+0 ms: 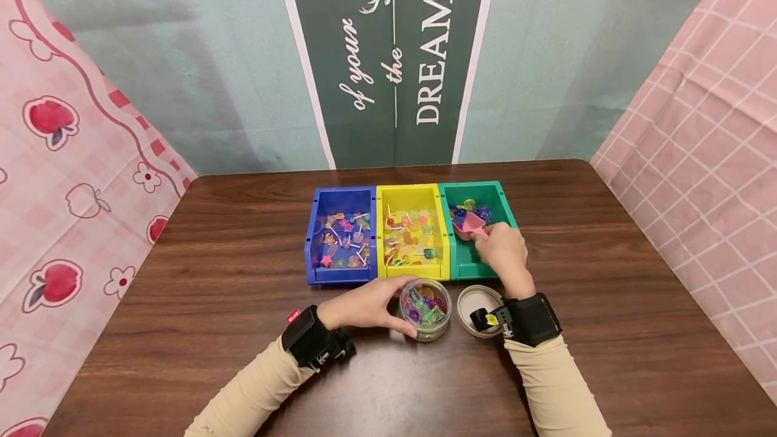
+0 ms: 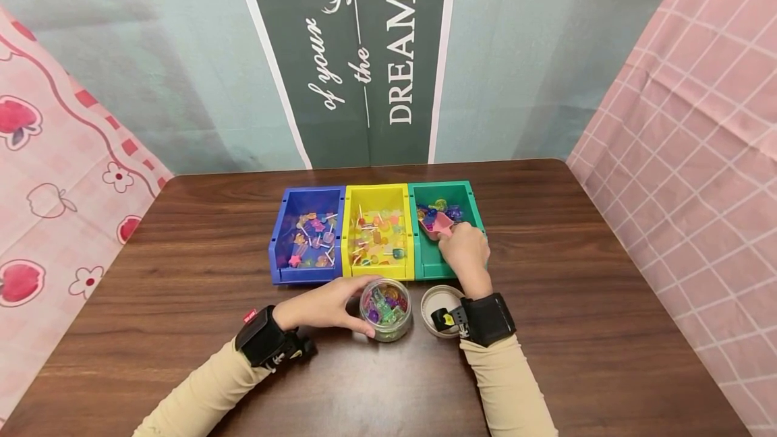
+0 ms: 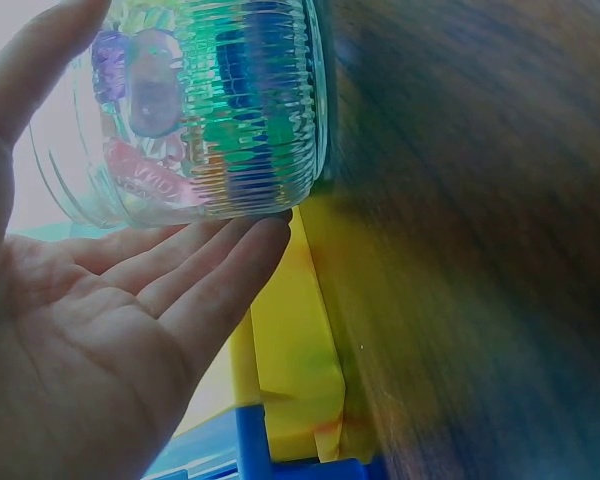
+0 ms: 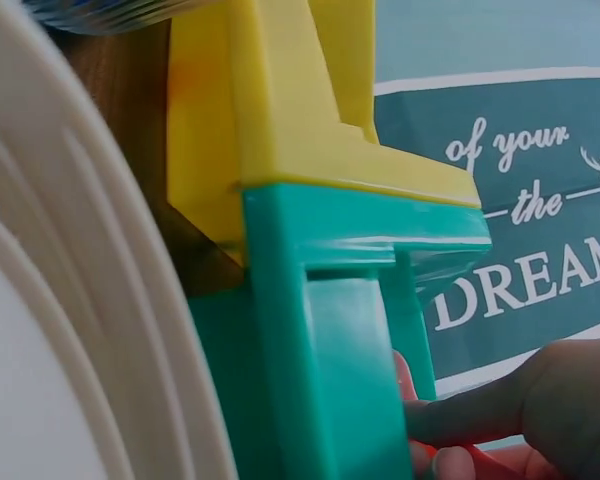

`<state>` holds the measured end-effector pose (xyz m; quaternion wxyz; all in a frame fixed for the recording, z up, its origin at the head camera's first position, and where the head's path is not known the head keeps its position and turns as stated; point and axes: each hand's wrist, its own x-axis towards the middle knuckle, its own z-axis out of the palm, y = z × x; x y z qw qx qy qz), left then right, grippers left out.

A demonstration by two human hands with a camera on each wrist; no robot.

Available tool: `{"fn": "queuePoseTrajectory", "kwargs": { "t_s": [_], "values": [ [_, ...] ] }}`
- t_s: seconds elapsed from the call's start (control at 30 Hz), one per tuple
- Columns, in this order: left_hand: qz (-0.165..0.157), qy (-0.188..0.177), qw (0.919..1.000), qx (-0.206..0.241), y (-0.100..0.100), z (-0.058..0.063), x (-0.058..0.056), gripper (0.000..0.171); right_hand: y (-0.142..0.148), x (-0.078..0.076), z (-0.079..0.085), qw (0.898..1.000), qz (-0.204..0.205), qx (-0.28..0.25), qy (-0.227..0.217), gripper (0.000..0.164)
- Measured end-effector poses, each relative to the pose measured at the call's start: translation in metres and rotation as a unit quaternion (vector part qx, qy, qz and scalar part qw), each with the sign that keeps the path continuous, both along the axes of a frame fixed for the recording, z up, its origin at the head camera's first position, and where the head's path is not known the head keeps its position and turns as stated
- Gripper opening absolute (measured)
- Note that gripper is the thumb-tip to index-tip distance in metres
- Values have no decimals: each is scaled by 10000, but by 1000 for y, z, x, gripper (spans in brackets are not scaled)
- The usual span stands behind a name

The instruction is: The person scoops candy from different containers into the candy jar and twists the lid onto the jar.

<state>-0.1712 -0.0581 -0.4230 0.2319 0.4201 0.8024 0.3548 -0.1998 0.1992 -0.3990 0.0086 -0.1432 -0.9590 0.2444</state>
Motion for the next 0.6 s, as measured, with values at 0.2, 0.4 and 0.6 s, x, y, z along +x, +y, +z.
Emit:
{"fn": "queuePoseTrajectory", "kwargs": {
  "t_s": [0.2, 0.4, 0.6],
  "values": [
    [6, -8, 10000, -16, 0, 0, 0, 80, 6, 4, 9, 9998, 66, -175, -43, 33],
    [9, 5, 10000, -16, 0, 0, 0, 80, 11, 9, 20, 9990, 196, -383, -116, 39],
    [15, 19, 10000, -46, 0, 0, 0, 81, 18, 14, 30, 9984, 343, -446, 29, 38]
  ]
}}
